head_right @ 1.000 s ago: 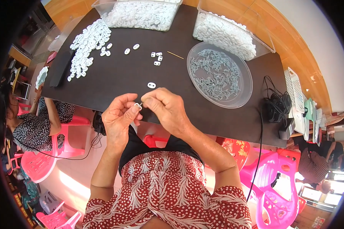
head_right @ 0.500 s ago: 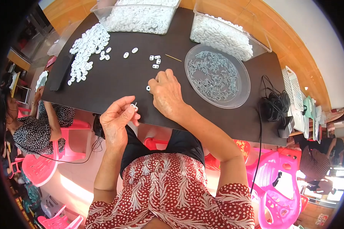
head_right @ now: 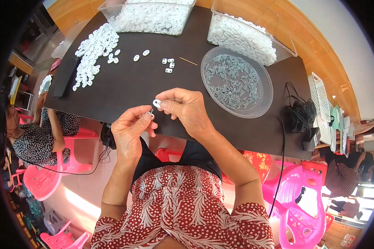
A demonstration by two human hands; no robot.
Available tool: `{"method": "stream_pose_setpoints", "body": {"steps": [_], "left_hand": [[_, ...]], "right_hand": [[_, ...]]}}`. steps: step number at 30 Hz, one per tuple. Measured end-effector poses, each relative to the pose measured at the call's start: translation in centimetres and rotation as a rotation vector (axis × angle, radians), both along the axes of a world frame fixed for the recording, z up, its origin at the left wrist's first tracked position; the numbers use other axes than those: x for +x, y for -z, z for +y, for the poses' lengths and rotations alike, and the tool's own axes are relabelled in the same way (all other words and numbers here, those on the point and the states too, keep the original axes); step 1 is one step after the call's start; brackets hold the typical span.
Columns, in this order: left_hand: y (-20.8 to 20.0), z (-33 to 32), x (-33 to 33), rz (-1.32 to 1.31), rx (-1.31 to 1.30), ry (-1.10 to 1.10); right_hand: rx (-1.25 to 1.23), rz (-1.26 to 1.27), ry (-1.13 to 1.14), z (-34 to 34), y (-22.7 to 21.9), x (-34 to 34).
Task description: Manually assembling small white plastic components with metal pins at a workshop table.
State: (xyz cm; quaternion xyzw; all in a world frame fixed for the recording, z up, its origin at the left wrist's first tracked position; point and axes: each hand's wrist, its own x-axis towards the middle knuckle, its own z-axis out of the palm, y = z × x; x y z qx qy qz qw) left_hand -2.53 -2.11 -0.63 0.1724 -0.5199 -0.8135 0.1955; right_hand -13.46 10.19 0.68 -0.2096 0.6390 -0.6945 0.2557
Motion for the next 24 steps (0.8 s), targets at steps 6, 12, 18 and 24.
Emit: {"method": "stream_pose_setpoints", "body": {"steps": [6, 12, 18, 24], "left_hand": [[-0.3, 0.3, -0.1, -0.047, -0.015, -0.006], [-0.2, 0.3, -0.1, -0.040, -0.040, -0.019], [0.0, 0.3, 0.0, -0.026, -0.070, -0.038], [0.1, 0.6, 0.1, -0.042, -0.167, -0.068]], "right_hand": [[0.034, 0.068, 0.041, -0.3, -0.1, 0.9], [0.050, 0.164, 0.066, -0.3, -0.4, 1.1], [0.052, 0.136, 0.080, -0.6, -0.1, 1.5], [0.059, 0.249, 0.113, -0.7, 0.4, 1.8]]}}
